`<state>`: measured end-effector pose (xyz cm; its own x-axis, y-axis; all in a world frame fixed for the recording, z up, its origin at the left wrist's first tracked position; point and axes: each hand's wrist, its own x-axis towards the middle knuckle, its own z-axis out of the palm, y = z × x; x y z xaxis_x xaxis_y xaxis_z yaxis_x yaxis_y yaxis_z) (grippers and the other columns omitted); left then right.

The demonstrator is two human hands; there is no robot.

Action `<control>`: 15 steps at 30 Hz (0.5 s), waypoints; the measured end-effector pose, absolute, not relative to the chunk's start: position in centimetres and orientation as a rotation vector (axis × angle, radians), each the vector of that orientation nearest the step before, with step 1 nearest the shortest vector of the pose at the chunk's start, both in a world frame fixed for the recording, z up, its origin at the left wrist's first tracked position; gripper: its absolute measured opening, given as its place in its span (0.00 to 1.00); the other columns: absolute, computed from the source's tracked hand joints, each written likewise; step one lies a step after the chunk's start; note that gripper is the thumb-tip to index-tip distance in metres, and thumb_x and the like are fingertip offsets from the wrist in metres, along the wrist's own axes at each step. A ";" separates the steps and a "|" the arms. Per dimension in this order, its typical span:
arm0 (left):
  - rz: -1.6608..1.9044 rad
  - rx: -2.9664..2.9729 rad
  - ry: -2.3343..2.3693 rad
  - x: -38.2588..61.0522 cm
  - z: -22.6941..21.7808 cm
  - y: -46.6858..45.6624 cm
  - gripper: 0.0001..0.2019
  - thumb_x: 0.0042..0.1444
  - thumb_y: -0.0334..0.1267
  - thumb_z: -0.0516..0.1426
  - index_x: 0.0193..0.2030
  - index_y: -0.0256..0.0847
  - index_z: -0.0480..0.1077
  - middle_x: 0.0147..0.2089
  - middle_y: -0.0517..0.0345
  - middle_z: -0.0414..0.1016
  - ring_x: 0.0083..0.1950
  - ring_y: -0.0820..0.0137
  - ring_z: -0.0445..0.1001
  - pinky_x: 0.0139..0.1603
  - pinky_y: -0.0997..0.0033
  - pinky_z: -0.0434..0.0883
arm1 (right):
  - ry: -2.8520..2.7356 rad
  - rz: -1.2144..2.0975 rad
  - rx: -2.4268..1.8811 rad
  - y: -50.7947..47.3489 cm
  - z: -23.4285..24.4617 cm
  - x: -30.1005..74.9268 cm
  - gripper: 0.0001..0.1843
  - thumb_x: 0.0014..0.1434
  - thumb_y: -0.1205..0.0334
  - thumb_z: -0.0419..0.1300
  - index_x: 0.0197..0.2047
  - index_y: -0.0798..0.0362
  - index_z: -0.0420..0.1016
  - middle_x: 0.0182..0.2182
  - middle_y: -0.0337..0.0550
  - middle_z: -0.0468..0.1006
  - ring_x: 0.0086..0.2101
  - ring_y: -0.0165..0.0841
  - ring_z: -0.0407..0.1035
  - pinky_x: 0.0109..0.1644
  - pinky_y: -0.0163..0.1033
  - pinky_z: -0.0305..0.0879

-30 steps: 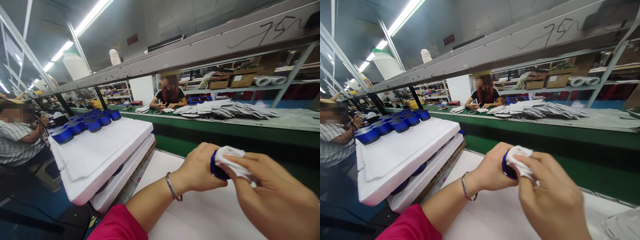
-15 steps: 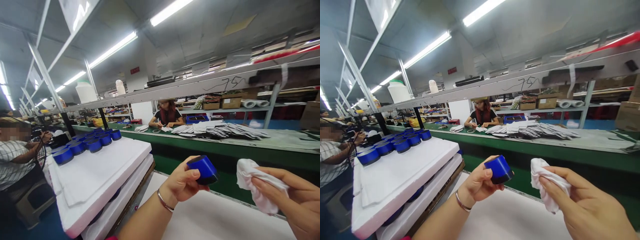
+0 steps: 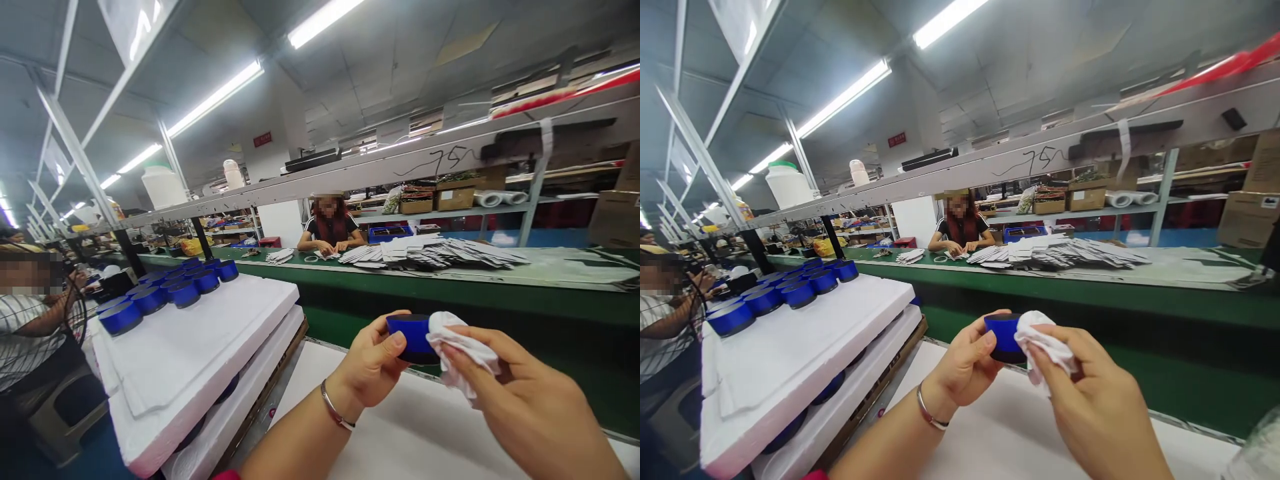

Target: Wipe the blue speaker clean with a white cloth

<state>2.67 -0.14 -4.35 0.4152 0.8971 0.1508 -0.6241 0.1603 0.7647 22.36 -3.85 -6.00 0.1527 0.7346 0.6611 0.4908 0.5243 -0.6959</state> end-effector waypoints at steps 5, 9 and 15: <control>1.107 0.871 0.419 2.8 -4.5 0.0 0.42 0.40 0.53 0.88 0.59 0.40 0.83 0.58 0.46 0.83 0.52 0.61 0.82 0.57 0.61 0.77 | -1.315 0.503 -1.311 -2.4 -6.7 24.8 0.36 0.60 0.20 0.74 0.48 0.46 0.93 0.41 0.48 0.88 0.28 0.44 0.79 0.25 0.41 0.79; 1.165 0.873 0.460 3.2 -4.7 -0.3 0.43 0.40 0.53 0.88 0.60 0.40 0.81 0.57 0.48 0.82 0.53 0.61 0.80 0.55 0.61 0.77 | -1.484 0.104 -1.115 -3.8 -6.4 21.9 0.19 0.74 0.38 0.70 0.53 0.43 0.92 0.44 0.47 0.87 0.31 0.41 0.80 0.32 0.41 0.80; 1.260 0.830 0.489 3.4 -4.5 -0.6 0.43 0.40 0.49 0.88 0.60 0.42 0.79 0.52 0.53 0.83 0.51 0.67 0.81 0.56 0.67 0.75 | -1.718 -0.308 -0.861 -4.9 -6.3 19.4 0.20 0.75 0.67 0.59 0.59 0.43 0.88 0.46 0.45 0.84 0.36 0.37 0.83 0.38 0.37 0.80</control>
<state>3.42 -0.59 -4.53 0.2626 0.9582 0.1135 -0.6303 0.0812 0.7721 19.36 -4.86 -6.27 -0.0990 0.3859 0.9172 0.6810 0.6984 -0.2204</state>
